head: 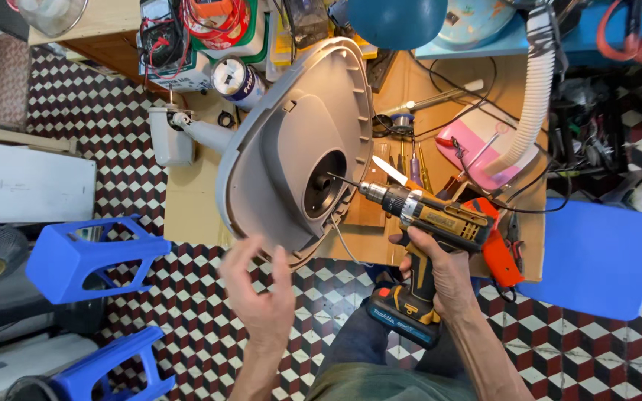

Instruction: The person disassembles a standing fan by removing screws from the fan head with a cordless drill, then uses a knife to pry open the plastic casing. The person separates the fan head cover from the base and sets the pieces aside.

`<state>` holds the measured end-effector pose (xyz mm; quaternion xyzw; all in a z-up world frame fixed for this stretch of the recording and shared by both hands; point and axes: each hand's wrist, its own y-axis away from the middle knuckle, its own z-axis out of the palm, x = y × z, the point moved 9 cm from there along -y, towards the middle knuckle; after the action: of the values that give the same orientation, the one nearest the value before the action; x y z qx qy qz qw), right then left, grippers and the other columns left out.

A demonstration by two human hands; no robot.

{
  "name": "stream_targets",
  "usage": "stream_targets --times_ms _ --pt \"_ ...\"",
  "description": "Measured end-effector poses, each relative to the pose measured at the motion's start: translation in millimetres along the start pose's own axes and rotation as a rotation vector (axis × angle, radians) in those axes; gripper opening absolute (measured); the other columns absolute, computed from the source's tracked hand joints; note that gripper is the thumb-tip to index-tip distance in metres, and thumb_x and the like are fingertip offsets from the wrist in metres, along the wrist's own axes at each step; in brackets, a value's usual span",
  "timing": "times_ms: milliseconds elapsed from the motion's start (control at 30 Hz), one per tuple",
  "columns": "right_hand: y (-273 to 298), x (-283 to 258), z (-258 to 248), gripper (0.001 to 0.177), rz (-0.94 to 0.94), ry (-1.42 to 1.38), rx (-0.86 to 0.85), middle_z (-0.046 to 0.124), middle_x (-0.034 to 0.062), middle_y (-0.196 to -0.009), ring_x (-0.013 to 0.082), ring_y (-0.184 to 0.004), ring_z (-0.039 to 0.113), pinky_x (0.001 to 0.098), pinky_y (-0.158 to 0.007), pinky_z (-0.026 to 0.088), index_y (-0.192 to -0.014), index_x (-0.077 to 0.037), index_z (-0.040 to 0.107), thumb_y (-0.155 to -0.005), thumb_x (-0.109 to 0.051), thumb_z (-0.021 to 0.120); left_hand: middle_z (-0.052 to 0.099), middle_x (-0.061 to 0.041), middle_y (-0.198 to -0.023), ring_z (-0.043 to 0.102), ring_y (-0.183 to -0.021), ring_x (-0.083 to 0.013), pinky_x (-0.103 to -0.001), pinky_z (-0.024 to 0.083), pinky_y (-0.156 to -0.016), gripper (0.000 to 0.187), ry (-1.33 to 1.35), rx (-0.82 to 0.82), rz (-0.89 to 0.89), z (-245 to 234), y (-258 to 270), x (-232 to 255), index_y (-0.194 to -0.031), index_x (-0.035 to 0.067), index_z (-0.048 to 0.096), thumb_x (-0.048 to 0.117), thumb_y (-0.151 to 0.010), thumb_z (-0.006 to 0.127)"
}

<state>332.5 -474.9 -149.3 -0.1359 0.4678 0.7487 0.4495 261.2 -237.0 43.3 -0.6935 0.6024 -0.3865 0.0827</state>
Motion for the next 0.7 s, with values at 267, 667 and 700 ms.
stream_targets --times_ms 267,667,700 --pt "-32 3 -13 0.028 0.039 0.099 -0.089 0.079 0.0097 -0.091 0.0109 -0.059 0.065 0.0261 -0.05 0.056 -0.106 -0.001 0.072 -0.086 -0.021 0.074 0.047 -0.012 -0.151 0.05 -0.137 -0.0231 -0.036 0.043 -0.115 0.072 0.53 0.15 -0.594 58 -22 -68 -0.153 0.0 0.035 0.02 -0.096 0.073" --pt "-19 41 -20 0.033 0.082 0.096 -0.128 0.07 0.0061 -0.075 0.0117 -0.06 0.067 0.0277 -0.055 0.061 -0.105 -0.003 0.074 -0.085 -0.028 0.077 0.072 -0.008 -0.122 0.067 -0.103 -0.0147 -0.03 0.057 -0.088 0.037 0.348 0.112 -0.677 95 -52 -80 -0.126 -0.005 0.068 0.019 -0.098 0.07" --pt "-19 42 -21 0.033 0.08 0.048 -0.132 0.072 0.0045 -0.078 0.0113 -0.06 0.066 0.0274 -0.055 0.06 -0.105 -0.003 0.074 -0.083 -0.028 0.077 0.072 -0.008 -0.121 0.068 -0.102 -0.0148 -0.03 0.058 -0.087 0.037 0.357 0.109 -0.684 98 -54 -78 -0.126 -0.005 0.068 0.019 -0.098 0.07"
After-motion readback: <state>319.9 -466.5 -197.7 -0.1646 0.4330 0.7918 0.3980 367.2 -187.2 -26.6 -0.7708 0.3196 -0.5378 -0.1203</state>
